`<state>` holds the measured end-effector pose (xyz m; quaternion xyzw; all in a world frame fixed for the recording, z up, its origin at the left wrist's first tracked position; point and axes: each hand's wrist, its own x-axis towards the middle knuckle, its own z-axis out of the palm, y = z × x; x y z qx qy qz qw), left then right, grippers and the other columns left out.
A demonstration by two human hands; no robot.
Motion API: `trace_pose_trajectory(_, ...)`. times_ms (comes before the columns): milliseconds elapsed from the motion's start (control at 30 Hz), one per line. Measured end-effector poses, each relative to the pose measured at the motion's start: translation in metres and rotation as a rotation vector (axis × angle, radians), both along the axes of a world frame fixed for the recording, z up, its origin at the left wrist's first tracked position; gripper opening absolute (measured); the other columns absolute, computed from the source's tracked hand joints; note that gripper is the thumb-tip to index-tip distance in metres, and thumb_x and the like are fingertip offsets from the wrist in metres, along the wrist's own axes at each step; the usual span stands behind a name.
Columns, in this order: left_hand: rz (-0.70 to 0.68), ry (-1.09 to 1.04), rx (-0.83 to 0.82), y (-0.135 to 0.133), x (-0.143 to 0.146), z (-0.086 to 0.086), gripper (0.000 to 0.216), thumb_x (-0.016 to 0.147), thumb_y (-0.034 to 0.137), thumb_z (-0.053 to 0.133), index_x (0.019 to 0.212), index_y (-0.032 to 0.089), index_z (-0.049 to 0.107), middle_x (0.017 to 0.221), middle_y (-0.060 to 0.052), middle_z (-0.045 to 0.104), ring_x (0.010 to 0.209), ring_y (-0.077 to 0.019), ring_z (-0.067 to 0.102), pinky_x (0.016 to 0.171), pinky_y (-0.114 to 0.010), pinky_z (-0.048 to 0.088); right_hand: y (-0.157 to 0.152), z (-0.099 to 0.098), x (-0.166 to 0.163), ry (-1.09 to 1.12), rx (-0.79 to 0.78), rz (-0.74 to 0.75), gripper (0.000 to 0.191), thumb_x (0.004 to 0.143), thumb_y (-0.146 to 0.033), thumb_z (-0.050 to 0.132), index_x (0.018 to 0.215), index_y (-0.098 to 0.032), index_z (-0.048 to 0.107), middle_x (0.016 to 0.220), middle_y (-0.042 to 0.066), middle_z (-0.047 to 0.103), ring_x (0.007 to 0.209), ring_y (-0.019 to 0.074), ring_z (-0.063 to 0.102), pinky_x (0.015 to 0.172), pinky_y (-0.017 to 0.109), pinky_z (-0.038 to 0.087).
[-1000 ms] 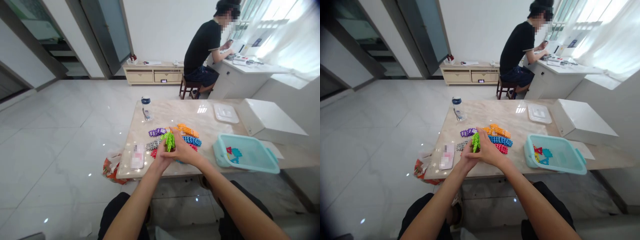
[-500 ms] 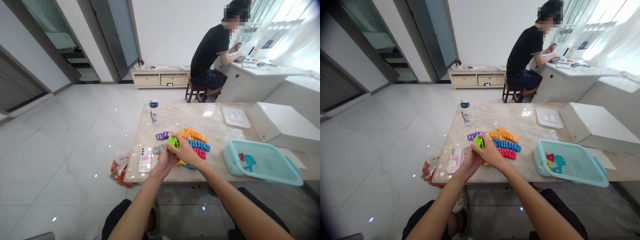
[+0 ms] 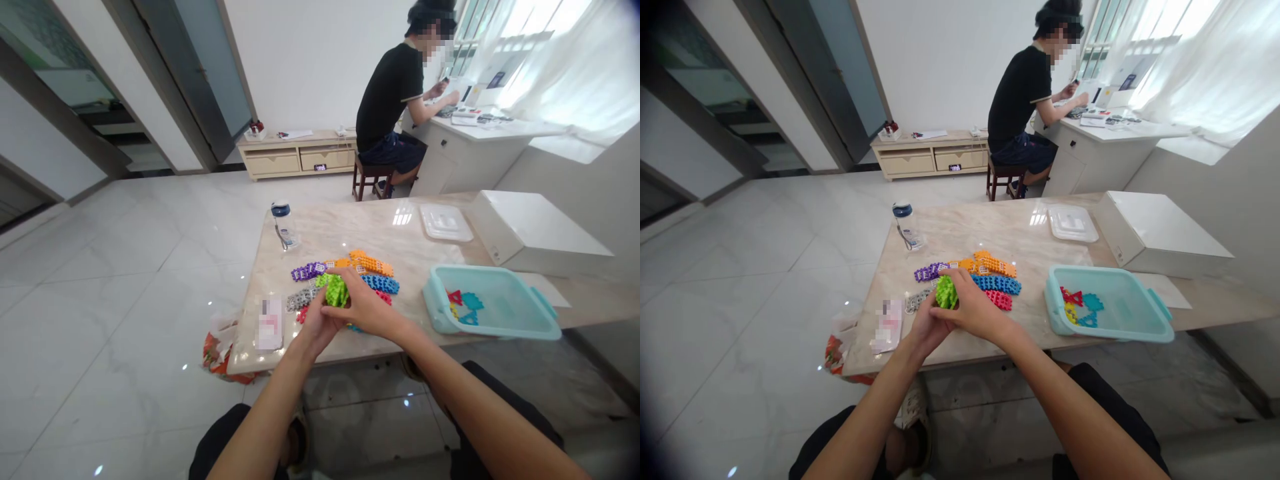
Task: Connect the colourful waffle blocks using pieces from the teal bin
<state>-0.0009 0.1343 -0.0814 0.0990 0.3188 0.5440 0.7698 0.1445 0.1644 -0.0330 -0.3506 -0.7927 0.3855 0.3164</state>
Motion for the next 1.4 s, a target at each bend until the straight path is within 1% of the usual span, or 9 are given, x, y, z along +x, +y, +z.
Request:
trace_pose_trajectory(200, -0.111, -0.006, 0.040, -0.004, 0.002, 0.002, 0.033, 0.102, 0.047, 0.065, 0.109, 0.017, 0.078, 0.103, -0.011, 0.080, 0.078, -0.0196, 0.072, 0.066, -0.027, 0.056, 0.002, -0.010, 0.002, 0.019, 0.057, -0.080, 0.042, 0.093, -0.031, 0.078, 0.133, -0.028, 0.063, 0.129, 0.009, 0.066, 0.126, 0.0309, 0.065, 0.113, 0.052, 0.054)
trace_pose_trajectory(367, -0.002, 0.026, -0.028, -0.006, 0.003, 0.001, 0.024, 0.103, 0.037, 0.063, 0.102, 0.018, 0.077, 0.100, -0.009, 0.080, 0.086, -0.0215, 0.075, 0.074, -0.029, 0.060, -0.004, -0.005, -0.005, -0.025, 0.026, -0.018, 0.054, 0.091, -0.022, 0.074, 0.142, -0.027, 0.058, 0.140, 0.010, 0.064, 0.136, 0.0298, 0.061, 0.121, 0.051, 0.048)
trace_pose_trajectory(533, 0.033, -0.024, -0.064, -0.008, -0.001, 0.001, 0.022, 0.102, 0.032, 0.063, 0.113, 0.019, 0.077, 0.106, -0.008, 0.081, 0.093, -0.0222, 0.076, 0.081, -0.032, 0.064, -0.006, 0.005, -0.009, -0.033, -0.054, 0.013, 0.073, 0.087, -0.022, 0.076, 0.154, -0.025, 0.048, 0.153, 0.014, 0.058, 0.146, 0.0294, 0.056, 0.128, 0.050, 0.043)
trace_pose_trajectory(667, 0.091, -0.046, -0.016, -0.009, -0.008, 0.001, 0.019, 0.099, 0.032, 0.069, 0.105, 0.017, 0.078, 0.101, -0.007, 0.080, 0.084, -0.0179, 0.075, 0.076, -0.027, 0.062, -0.010, 0.006, -0.013, 0.028, -0.195, -0.011, 0.089, 0.085, -0.040, 0.086, 0.160, -0.026, 0.041, 0.155, 0.014, 0.057, 0.145, 0.0308, 0.057, 0.126, 0.050, 0.044)
trace_pose_trajectory(800, 0.052, -0.006, 0.057, -0.010, -0.011, 0.001, 0.023, 0.093, 0.036, 0.078, 0.106, 0.017, 0.077, 0.098, -0.006, 0.079, 0.075, -0.0163, 0.071, 0.067, -0.025, 0.058, -0.011, 0.003, -0.018, 0.099, -0.342, -0.058, 0.076, 0.097, -0.054, 0.072, 0.158, -0.020, 0.042, 0.140, 0.015, 0.067, 0.128, 0.0281, 0.068, 0.114, 0.047, 0.053)
trace_pose_trajectory(933, 0.050, 0.051, 0.083, -0.011, -0.009, 0.001, 0.026, 0.091, 0.038, 0.081, 0.106, 0.018, 0.077, 0.091, -0.005, 0.077, 0.068, -0.0139, 0.066, 0.061, -0.022, 0.053, -0.009, 0.007, -0.021, -0.019, -0.287, -0.110, 0.060, 0.095, -0.052, 0.075, 0.142, -0.018, 0.058, 0.128, 0.012, 0.072, 0.114, 0.0277, 0.070, 0.104, 0.044, 0.054)
trace_pose_trajectory(1167, -0.045, 0.028, 0.099, -0.009, -0.010, 0.004, 0.023, 0.094, 0.037, 0.076, 0.108, 0.019, 0.076, 0.095, -0.005, 0.079, 0.066, -0.0138, 0.067, 0.061, -0.024, 0.057, -0.004, 0.006, -0.019, -0.076, -0.206, -0.142, 0.046, 0.100, -0.043, 0.072, 0.137, -0.019, 0.063, 0.123, 0.011, 0.074, 0.110, 0.0248, 0.069, 0.100, 0.039, 0.052)
trace_pose_trajectory(1267, -0.064, 0.026, 0.084, -0.009, -0.011, 0.005, 0.022, 0.095, 0.037, 0.076, 0.108, 0.019, 0.076, 0.099, -0.005, 0.080, 0.070, -0.0150, 0.069, 0.063, -0.025, 0.058, -0.006, 0.008, -0.016, -0.078, -0.188, -0.157, 0.048, 0.102, -0.041, 0.070, 0.143, -0.019, 0.059, 0.124, 0.011, 0.073, 0.111, 0.0248, 0.069, 0.101, 0.039, 0.052)
trace_pose_trajectory(1400, -0.062, 0.004, 0.108, -0.010, -0.013, 0.006, 0.027, 0.098, 0.036, 0.074, 0.118, 0.019, 0.077, 0.109, -0.008, 0.081, 0.094, -0.0210, 0.077, 0.079, -0.030, 0.063, -0.011, 0.017, -0.013, -0.036, -0.176, -0.103, 0.068, 0.094, -0.043, 0.081, 0.152, -0.022, 0.052, 0.132, 0.010, 0.071, 0.116, 0.0248, 0.069, 0.102, 0.039, 0.053)
